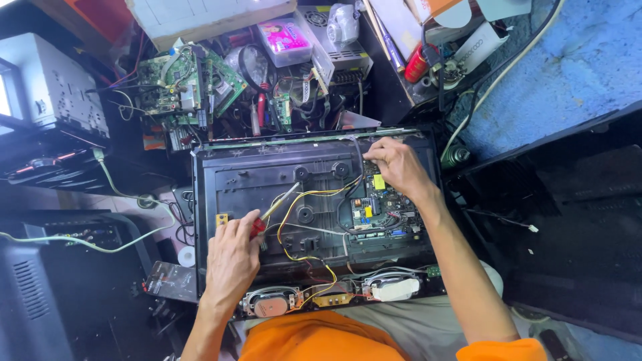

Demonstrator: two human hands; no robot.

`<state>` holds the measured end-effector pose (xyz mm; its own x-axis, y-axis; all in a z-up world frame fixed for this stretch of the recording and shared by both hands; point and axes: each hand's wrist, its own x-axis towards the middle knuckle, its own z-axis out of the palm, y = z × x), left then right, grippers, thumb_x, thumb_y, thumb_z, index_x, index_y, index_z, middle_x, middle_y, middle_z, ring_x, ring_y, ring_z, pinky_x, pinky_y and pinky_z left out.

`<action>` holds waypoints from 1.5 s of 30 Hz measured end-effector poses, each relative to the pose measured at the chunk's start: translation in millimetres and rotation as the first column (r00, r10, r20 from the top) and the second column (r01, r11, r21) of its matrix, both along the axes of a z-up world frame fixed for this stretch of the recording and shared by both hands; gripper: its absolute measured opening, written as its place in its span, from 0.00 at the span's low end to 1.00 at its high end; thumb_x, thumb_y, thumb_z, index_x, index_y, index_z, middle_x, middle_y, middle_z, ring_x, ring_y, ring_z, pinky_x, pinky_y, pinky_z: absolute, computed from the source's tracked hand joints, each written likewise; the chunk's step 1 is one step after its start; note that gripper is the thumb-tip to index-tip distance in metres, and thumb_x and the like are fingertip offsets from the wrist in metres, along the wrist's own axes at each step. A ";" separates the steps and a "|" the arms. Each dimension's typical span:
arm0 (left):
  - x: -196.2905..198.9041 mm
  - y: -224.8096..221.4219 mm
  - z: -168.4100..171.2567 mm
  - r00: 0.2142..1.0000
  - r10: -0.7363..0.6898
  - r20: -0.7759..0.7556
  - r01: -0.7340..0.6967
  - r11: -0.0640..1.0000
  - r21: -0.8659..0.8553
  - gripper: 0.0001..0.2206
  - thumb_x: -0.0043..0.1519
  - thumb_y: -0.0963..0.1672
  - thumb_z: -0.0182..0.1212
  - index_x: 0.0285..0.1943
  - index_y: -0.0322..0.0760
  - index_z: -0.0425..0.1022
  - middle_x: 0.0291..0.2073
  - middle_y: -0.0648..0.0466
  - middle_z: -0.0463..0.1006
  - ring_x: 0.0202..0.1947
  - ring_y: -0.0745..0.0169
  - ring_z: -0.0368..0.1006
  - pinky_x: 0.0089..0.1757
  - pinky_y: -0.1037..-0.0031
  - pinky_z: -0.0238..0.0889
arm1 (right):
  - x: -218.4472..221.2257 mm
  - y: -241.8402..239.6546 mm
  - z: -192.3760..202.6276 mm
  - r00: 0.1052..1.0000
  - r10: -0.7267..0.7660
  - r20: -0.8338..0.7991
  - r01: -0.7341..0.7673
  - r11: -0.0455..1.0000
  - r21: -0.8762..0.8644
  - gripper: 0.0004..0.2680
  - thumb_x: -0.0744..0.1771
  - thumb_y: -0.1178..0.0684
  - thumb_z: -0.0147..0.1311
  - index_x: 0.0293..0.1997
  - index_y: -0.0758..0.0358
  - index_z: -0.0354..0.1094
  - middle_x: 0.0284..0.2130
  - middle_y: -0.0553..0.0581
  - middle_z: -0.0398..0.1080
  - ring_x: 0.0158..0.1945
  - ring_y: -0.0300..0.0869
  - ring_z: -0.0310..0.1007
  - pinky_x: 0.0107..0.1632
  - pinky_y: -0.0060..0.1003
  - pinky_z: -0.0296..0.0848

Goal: Repairing the internal wiring and components of a disassembled television

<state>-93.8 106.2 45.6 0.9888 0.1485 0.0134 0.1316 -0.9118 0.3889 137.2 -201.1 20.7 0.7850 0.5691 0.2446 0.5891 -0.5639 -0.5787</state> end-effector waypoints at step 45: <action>182.7 -146.4 84.3 0.857 -0.262 0.444 0.464 0.768 -0.441 0.19 0.67 0.49 0.58 0.60 0.35 0.63 0.37 0.35 0.78 0.36 0.24 0.78 0.34 0.44 0.73 | -25.0 -12.7 -19.5 0.985 -0.159 0.060 0.145 0.969 0.201 0.09 0.72 0.51 0.49 0.34 0.57 0.70 0.29 0.55 0.70 0.42 0.59 0.73 0.47 0.51 0.70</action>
<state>88.9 -40.3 129.8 0.9131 -0.1376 0.3837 -0.3976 -0.5083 0.7639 112.3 -213.7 1.2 0.8338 0.3800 0.4006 0.5512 -0.5309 -0.6437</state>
